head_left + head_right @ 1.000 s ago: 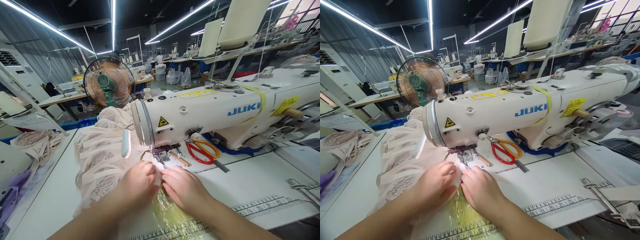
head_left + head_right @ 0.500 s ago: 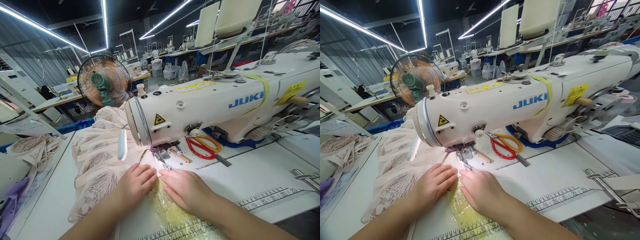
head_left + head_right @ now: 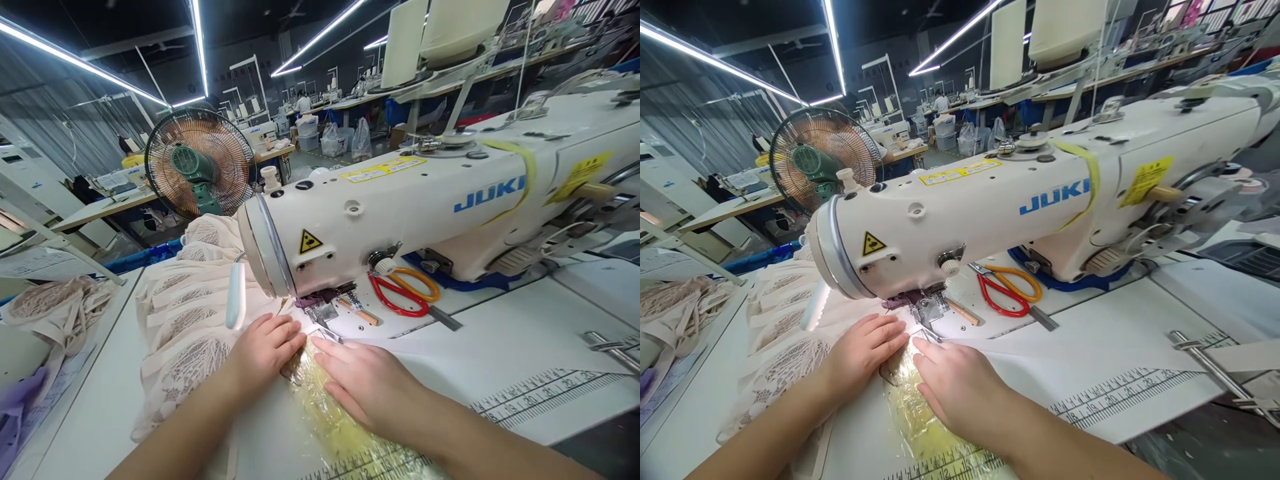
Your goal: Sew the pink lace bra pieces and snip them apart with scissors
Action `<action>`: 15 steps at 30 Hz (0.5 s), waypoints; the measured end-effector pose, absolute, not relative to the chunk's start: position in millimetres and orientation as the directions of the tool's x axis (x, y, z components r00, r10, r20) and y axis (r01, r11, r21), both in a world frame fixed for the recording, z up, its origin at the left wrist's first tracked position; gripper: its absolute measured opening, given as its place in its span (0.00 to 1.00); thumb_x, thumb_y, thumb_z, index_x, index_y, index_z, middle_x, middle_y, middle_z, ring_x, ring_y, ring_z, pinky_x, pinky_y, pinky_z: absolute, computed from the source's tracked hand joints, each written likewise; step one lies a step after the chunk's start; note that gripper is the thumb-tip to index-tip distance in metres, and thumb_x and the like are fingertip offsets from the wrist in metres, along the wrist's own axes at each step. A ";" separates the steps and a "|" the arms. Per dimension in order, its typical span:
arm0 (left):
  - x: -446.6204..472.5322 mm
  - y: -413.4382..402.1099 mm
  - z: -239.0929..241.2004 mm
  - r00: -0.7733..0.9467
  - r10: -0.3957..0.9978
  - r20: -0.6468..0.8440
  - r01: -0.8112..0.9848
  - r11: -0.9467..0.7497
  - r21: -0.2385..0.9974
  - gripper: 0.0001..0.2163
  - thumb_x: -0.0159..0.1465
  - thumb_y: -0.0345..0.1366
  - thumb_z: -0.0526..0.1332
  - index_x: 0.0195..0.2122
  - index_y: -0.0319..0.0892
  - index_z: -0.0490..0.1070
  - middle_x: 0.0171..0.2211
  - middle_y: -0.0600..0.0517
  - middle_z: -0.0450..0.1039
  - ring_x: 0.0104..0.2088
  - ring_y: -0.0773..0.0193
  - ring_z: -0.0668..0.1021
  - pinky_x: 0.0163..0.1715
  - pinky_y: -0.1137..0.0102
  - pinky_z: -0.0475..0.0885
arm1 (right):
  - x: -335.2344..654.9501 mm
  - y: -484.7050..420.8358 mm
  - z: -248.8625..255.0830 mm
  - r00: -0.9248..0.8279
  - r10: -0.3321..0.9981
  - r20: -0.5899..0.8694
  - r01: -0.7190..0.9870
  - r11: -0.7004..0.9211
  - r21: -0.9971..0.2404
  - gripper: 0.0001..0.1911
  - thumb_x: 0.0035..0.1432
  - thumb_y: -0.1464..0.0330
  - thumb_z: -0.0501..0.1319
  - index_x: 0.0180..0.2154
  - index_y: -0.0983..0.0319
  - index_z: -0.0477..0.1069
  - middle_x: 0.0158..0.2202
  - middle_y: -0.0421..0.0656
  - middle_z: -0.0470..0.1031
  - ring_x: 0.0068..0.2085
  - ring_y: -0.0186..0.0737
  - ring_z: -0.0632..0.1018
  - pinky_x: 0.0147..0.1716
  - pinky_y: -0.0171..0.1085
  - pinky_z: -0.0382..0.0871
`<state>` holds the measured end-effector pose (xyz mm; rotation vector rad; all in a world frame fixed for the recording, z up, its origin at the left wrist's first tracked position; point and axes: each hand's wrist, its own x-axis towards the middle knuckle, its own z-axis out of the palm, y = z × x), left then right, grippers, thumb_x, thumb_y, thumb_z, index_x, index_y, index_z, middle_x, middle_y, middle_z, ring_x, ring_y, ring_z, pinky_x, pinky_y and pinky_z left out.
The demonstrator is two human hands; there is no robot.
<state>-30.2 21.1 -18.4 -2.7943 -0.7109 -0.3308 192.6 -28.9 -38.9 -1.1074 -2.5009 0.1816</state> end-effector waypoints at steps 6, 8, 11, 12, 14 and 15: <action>-33.9 34.9 -23.7 0.846 0.459 0.273 0.515 -0.836 -0.191 0.14 0.68 0.31 0.48 0.50 0.40 0.68 0.49 0.46 0.73 0.48 0.54 0.73 0.45 0.57 0.69 | 192.5 -25.2 -34.8 -0.610 0.744 0.273 0.676 0.668 -0.311 0.15 0.58 0.70 0.53 0.45 0.62 0.71 0.54 0.45 0.70 0.43 0.48 0.77 0.38 0.44 0.73; -33.8 39.3 -23.2 0.843 0.462 0.277 0.522 -0.826 -0.213 0.14 0.68 0.30 0.48 0.50 0.40 0.69 0.48 0.46 0.73 0.48 0.54 0.73 0.46 0.57 0.69 | 192.8 -26.0 -30.6 -0.604 0.752 0.265 0.683 0.659 -0.316 0.15 0.58 0.71 0.52 0.45 0.63 0.72 0.54 0.47 0.71 0.43 0.48 0.77 0.39 0.44 0.73; -31.3 33.1 -16.3 0.824 0.493 0.278 0.560 -0.784 -0.267 0.14 0.68 0.30 0.48 0.49 0.41 0.70 0.50 0.45 0.72 0.49 0.54 0.72 0.48 0.55 0.67 | 195.8 -38.9 -33.3 -0.595 0.754 0.276 0.685 0.656 -0.317 0.15 0.58 0.70 0.52 0.46 0.62 0.72 0.55 0.48 0.69 0.44 0.49 0.76 0.39 0.45 0.73; -30.5 25.1 -12.4 0.813 0.510 0.281 0.578 -0.763 -0.289 0.14 0.67 0.30 0.48 0.48 0.41 0.70 0.50 0.44 0.71 0.50 0.53 0.71 0.48 0.55 0.67 | 198.0 -47.0 -38.7 -0.581 0.764 0.281 0.684 0.646 -0.340 0.15 0.59 0.68 0.53 0.46 0.60 0.71 0.55 0.47 0.70 0.45 0.49 0.76 0.41 0.45 0.73; -30.2 -0.9 -3.8 0.773 0.571 0.278 0.635 -0.701 -0.325 0.14 0.66 0.29 0.47 0.45 0.41 0.71 0.47 0.42 0.72 0.47 0.53 0.72 0.43 0.57 0.70 | 204.6 -66.8 -56.1 -0.538 0.796 0.278 0.677 0.604 -0.420 0.16 0.59 0.62 0.55 0.48 0.55 0.71 0.52 0.43 0.72 0.47 0.48 0.75 0.44 0.43 0.71; -31.3 -17.6 0.3 0.734 0.626 0.263 0.678 -0.653 -0.337 0.14 0.65 0.28 0.47 0.44 0.40 0.72 0.43 0.42 0.73 0.42 0.54 0.74 0.38 0.59 0.72 | 209.5 -77.3 -66.4 -0.468 0.852 0.236 0.714 0.521 -0.468 0.14 0.59 0.60 0.56 0.47 0.51 0.71 0.49 0.41 0.74 0.47 0.46 0.75 0.42 0.40 0.72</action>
